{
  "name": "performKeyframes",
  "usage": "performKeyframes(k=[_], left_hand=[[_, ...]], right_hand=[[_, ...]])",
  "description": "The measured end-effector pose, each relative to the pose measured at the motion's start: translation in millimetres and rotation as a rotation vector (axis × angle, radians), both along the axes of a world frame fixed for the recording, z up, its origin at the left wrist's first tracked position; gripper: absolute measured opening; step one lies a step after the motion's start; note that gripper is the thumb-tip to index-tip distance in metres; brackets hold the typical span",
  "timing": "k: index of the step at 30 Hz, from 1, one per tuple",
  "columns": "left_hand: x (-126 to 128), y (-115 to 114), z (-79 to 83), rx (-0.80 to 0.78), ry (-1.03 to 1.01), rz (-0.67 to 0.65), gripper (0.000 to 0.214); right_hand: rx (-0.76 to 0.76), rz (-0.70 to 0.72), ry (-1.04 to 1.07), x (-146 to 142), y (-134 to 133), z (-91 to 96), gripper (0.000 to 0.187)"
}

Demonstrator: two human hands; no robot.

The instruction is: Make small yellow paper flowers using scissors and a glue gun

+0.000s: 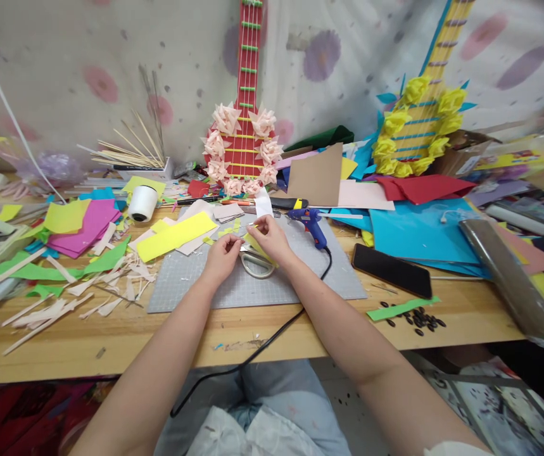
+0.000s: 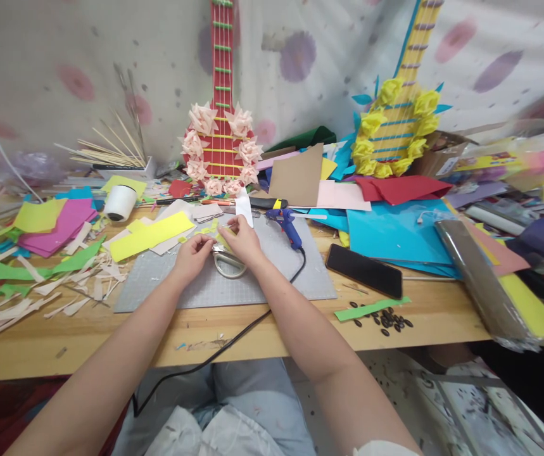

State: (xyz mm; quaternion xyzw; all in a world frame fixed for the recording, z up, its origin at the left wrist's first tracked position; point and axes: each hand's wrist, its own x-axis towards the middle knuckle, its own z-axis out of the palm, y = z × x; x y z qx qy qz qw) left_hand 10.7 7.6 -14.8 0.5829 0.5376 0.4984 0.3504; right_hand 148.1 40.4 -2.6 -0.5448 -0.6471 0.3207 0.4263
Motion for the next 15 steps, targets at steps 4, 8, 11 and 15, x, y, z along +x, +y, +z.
performKeyframes(k=[4,8,11,15], left_hand=[[0.2,-0.2,0.8,0.010,-0.001,0.008,0.010],[1.6,-1.6,3.8,-0.021,-0.071,0.048,0.011],[1.5,-1.3,6.8,-0.118,-0.263,0.083,0.016],[-2.0,1.7,10.4,-0.057,-0.484,0.215,0.019]], right_hand=[[-0.002,-0.009,0.040,-0.3,-0.6,2.4,0.035],[0.156,-0.093,0.089,2.9,-6.2,12.3,0.034],[0.263,-0.121,0.072,5.7,-11.8,19.7,0.024],[0.172,0.032,0.163,3.3,-15.2,19.4,0.028]])
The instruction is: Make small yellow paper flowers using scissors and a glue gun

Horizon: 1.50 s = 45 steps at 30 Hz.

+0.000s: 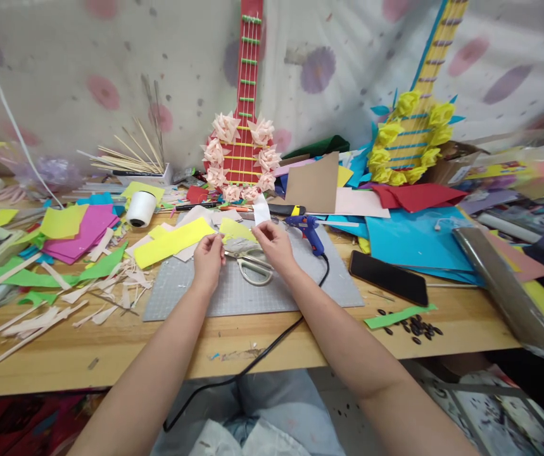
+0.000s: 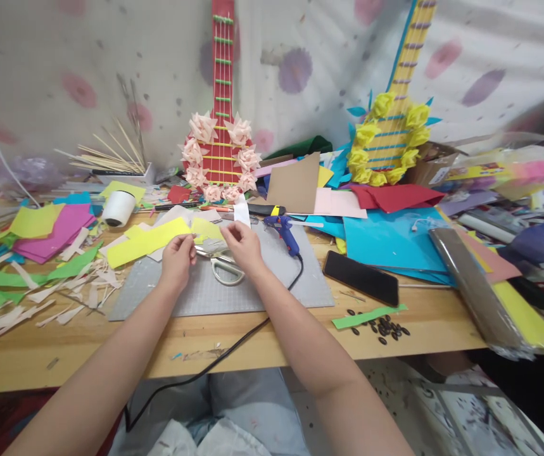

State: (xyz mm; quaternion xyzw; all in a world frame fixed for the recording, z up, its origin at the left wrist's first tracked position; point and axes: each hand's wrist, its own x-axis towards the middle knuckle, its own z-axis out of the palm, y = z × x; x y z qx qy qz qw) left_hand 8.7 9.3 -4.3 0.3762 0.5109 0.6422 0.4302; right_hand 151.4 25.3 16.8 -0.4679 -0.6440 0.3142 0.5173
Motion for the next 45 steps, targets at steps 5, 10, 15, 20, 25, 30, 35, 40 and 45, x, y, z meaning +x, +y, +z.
performKeyframes(k=[5,10,15,20,25,30,35,40,45], left_hand=[[0.9,-0.2,1.0,0.094,0.060,0.110,0.017],[11.3,-5.7,-4.7,0.171,0.433,0.081,0.015],[13.6,-7.7,-8.2,0.190,0.706,0.124,0.016],[11.3,-11.1,-6.3,0.237,0.874,0.144,0.016],[8.5,-13.1,-3.6,0.312,0.978,0.139,0.018],[9.4,-14.9,-0.1,0.360,1.037,0.096,0.019],[11.1,-16.5,2.7,0.381,0.923,0.101,0.022],[-2.8,-1.7,-5.8,0.147,0.465,0.239,0.018],[-3.3,5.9,-8.4,0.011,0.071,0.151,0.018]], right_hand=[[-0.108,0.211,0.074,-10.5,1.3,-9.1,0.032],[-0.169,0.263,0.161,-17.5,1.2,-11.1,0.031],[-0.182,0.086,0.219,-14.0,0.9,-8.2,0.028],[-0.250,0.115,0.262,-8.4,-0.6,-4.3,0.026],[-0.338,0.198,0.267,-6.7,-1.1,-2.6,0.029],[-0.347,0.173,0.313,-5.6,0.7,-2.6,0.030],[-0.345,0.151,0.369,-2.3,3.5,-4.5,0.027],[-0.388,0.196,0.468,2.1,4.6,-3.2,0.029],[-0.477,0.302,0.699,1.8,3.0,0.5,0.029]])
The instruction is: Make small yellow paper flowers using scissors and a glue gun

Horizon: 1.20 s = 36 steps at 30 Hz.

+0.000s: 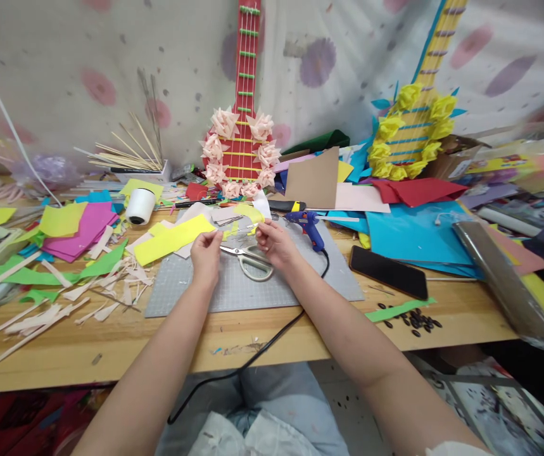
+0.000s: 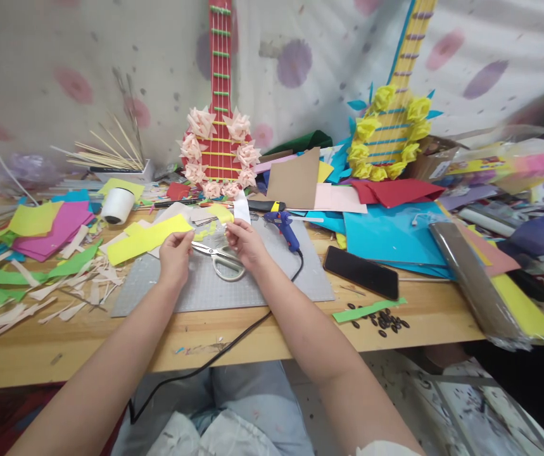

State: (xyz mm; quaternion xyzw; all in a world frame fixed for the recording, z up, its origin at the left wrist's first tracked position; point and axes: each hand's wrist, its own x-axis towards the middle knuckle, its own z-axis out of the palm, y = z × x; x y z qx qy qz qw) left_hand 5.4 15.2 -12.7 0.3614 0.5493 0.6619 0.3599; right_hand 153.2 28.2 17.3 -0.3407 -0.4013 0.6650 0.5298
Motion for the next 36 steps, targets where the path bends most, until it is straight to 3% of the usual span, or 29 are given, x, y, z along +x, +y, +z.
performKeyframes(k=[4,7,12,20,28,32,34,36], left_hand=[[20.5,-6.2,3.1,-0.010,-0.031,-0.253,0.028],[33.6,-8.2,3.4,0.054,-0.036,-0.336,0.041],[37.3,-4.9,1.5,0.167,0.018,-0.293,0.037],[32.7,-1.6,0.4,0.253,0.073,-0.167,0.033],[29.8,-1.3,0.1,0.214,-0.071,-0.172,0.024],[27.0,-3.8,4.6,0.175,-0.151,-0.201,0.022],[24.8,-4.8,6.9,0.134,-0.168,-0.214,0.023],[22.9,-5.1,8.3,0.060,-0.168,-0.216,0.023]], right_hand=[[-0.103,0.079,0.185,-4.8,1.3,-2.9,0.029],[-0.181,0.128,0.278,-8.8,3.6,-6.0,0.028],[-0.242,0.247,0.393,-13.1,5.0,-8.7,0.027],[-0.274,0.304,0.339,-19.4,1.2,-6.7,0.028],[-0.142,0.188,0.049,-17.5,-1.5,-3.4,0.028],[0.007,-0.037,-0.147,-15.8,-1.9,-3.0,0.029],[0.039,-0.111,-0.147,-13.4,0.8,-4.0,0.030],[0.022,-0.050,-0.063,-10.7,4.8,-5.9,0.030]])
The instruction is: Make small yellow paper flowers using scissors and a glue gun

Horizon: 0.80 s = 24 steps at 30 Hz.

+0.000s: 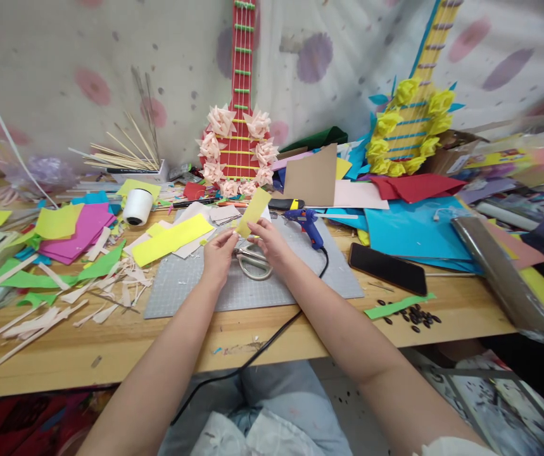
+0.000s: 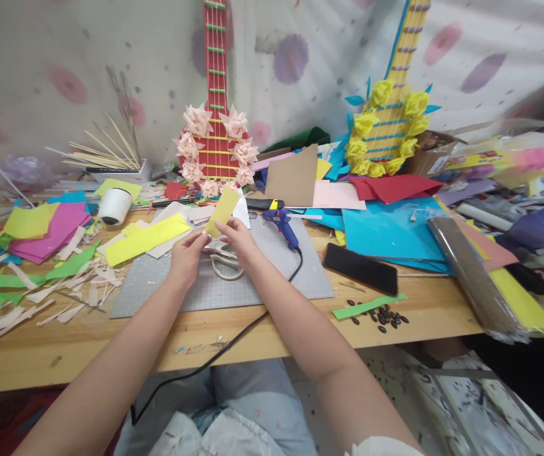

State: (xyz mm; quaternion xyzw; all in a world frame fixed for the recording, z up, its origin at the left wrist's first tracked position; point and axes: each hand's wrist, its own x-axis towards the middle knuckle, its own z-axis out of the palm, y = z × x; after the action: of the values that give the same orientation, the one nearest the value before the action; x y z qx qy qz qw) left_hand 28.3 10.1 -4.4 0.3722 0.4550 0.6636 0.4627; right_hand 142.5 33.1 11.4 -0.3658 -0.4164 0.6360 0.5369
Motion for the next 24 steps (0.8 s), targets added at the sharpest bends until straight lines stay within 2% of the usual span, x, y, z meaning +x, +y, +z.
performKeyframes(k=[3,6,15,24], left_hand=[[-1.5,0.8,0.5,-0.099,0.009,0.006,0.024],[-2.1,2.0,0.2,-0.134,0.015,0.030,0.024],[-2.9,0.7,2.4,-0.162,0.041,0.075,0.025],[-3.8,0.8,3.4,-0.138,0.029,0.078,0.027]], right_hand=[[-0.033,0.081,0.123,2.6,4.7,-3.2,0.028],[-0.040,0.037,0.155,1.9,4.6,-4.9,0.026],[-0.072,-0.010,0.131,-3.3,-1.2,-6.4,0.028],[-0.115,0.017,0.143,-6.1,-4.9,-4.3,0.024]])
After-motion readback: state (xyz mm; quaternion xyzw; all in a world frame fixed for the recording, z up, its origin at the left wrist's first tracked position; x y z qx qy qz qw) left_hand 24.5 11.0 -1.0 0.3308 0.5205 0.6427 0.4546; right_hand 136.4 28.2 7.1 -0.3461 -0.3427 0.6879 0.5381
